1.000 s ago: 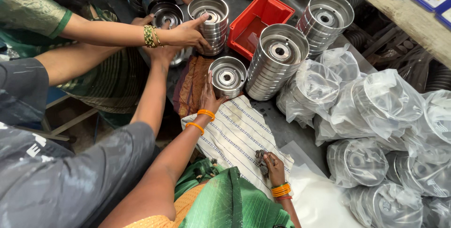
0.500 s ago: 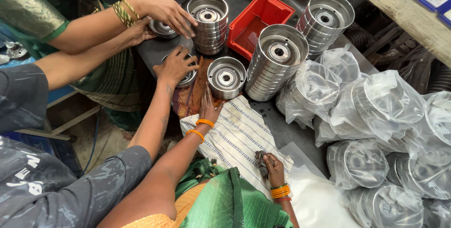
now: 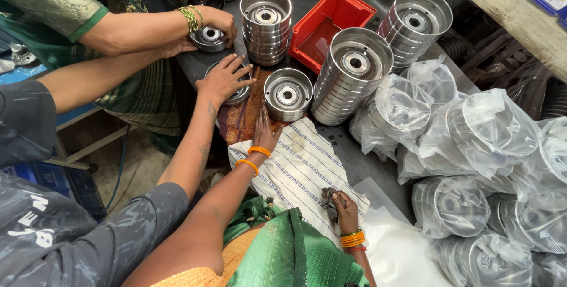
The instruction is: The person assembles small metal parts by inserting a black rubber ring into each metal cup and then placing the assembled unit into a clear plastic bag. The person repeats this process for multiple units, stacking the finished bags on the table.
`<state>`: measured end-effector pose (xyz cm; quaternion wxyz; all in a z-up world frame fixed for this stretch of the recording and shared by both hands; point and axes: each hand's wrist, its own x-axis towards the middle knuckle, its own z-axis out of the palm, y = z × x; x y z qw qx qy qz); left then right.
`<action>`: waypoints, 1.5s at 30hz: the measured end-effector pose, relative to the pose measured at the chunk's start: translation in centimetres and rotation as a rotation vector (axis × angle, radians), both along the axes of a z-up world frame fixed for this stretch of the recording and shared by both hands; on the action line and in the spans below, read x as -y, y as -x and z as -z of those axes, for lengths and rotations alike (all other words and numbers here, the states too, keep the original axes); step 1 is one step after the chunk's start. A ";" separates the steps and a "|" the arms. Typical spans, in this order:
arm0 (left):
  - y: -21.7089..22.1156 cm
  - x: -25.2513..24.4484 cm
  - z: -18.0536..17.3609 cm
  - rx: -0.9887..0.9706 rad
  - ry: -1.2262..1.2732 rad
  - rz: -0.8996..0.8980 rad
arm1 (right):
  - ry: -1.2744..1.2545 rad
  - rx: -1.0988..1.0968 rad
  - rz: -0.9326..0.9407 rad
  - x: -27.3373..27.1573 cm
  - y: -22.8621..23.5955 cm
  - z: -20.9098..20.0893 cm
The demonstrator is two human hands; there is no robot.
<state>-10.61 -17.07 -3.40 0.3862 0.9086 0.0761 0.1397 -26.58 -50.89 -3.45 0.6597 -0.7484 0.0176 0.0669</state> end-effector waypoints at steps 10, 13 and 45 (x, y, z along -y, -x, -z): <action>-0.2 -0.1 0.5 -0.067 -0.010 0.008 | -0.092 -0.048 0.000 -0.3 0.1 -0.6; -0.1 -0.1 0.6 -0.033 -0.024 0.007 | -0.079 -0.034 0.000 -0.2 0.1 -0.4; 8.3 1.7 -9.5 -0.030 0.111 0.547 | -0.941 -0.190 0.241 -0.1 -1.1 -4.6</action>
